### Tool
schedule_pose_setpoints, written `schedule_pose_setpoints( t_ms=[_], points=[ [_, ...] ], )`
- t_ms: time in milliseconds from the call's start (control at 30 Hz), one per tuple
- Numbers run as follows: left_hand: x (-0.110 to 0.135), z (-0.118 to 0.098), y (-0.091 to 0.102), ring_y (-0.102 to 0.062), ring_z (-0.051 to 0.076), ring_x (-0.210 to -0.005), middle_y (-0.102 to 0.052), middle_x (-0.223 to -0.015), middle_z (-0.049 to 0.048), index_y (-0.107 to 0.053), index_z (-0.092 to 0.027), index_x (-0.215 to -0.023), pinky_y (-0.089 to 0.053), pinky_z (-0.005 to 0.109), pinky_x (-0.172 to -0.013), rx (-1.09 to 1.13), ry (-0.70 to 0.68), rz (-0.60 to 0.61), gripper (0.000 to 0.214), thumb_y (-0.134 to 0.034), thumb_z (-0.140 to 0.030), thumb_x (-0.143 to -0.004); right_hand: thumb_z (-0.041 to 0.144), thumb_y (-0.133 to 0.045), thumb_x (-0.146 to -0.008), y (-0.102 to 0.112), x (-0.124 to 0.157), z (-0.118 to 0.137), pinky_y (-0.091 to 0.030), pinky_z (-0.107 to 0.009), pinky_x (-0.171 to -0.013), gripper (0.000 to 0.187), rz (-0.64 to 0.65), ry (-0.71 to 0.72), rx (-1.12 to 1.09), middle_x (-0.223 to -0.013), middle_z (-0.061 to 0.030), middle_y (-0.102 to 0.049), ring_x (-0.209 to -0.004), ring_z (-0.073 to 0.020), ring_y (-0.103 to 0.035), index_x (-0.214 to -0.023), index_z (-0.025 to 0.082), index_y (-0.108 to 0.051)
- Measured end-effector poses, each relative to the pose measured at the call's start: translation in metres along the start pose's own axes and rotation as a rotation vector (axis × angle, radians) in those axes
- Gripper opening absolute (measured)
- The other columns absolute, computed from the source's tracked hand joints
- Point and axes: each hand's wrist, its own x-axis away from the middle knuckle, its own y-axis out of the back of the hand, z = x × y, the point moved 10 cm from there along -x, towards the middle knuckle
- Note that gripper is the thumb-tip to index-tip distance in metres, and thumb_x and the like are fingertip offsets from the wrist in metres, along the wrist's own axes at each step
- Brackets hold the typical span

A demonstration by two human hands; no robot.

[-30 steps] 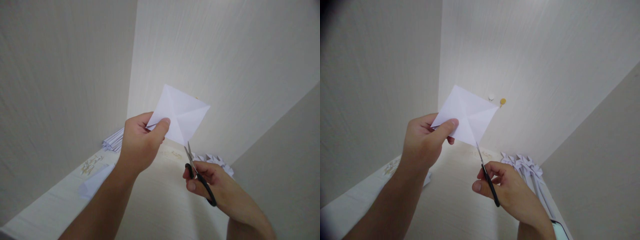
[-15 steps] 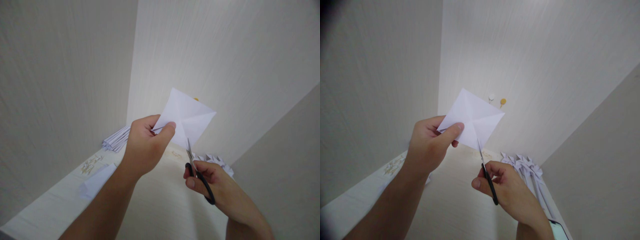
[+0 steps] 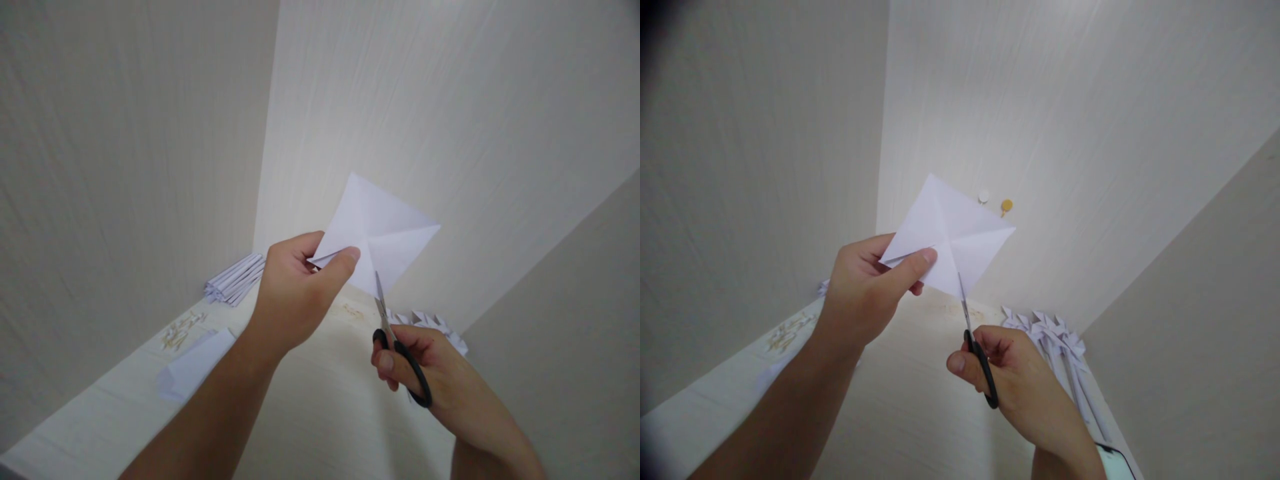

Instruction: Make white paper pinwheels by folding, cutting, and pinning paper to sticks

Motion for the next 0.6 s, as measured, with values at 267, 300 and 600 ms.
schedule_pose_setpoints(
  t_ms=[267,300,600],
  points=[
    [0.0002,-0.0012,-0.0034,-0.044,0.009,-0.047,-0.053,-0.051,-0.0033,-0.058,-0.017,-0.055,-0.032,0.019,-0.041,0.026,-0.014,0.018,0.030,-0.069,-0.028,-0.081,0.058,-0.074,-0.081,-0.0012,-0.0002,-0.0047,-0.028,-0.024,-0.050,0.046,0.027,-0.021,-0.002,-0.060,0.0044,-0.044,-0.056,-0.0101,-0.034,-0.066,0.018,-0.056],
    [0.0003,-0.0013,-0.0032,-0.045,0.009,-0.047,-0.053,-0.050,-0.0033,-0.058,-0.017,-0.055,-0.033,0.019,-0.041,0.027,-0.012,0.016,0.030,-0.069,-0.028,-0.081,0.057,-0.074,-0.081,-0.0007,0.0000,-0.0051,-0.028,-0.024,-0.050,0.046,0.024,-0.023,0.001,-0.059,0.0044,-0.045,-0.055,-0.0100,-0.035,-0.065,0.018,-0.057],
    [-0.0001,0.0039,0.0001,-0.049,0.010,-0.049,-0.057,-0.053,-0.0021,-0.063,-0.017,-0.058,-0.034,0.020,-0.041,0.021,0.000,-0.012,0.027,-0.071,-0.031,-0.080,0.053,-0.076,-0.078,0.0037,0.0016,0.0014,-0.029,-0.024,-0.048,0.043,-0.020,-0.024,0.062,-0.051,0.0046,-0.046,-0.050,-0.0098,-0.035,-0.059,0.019,-0.060]
  ],
)
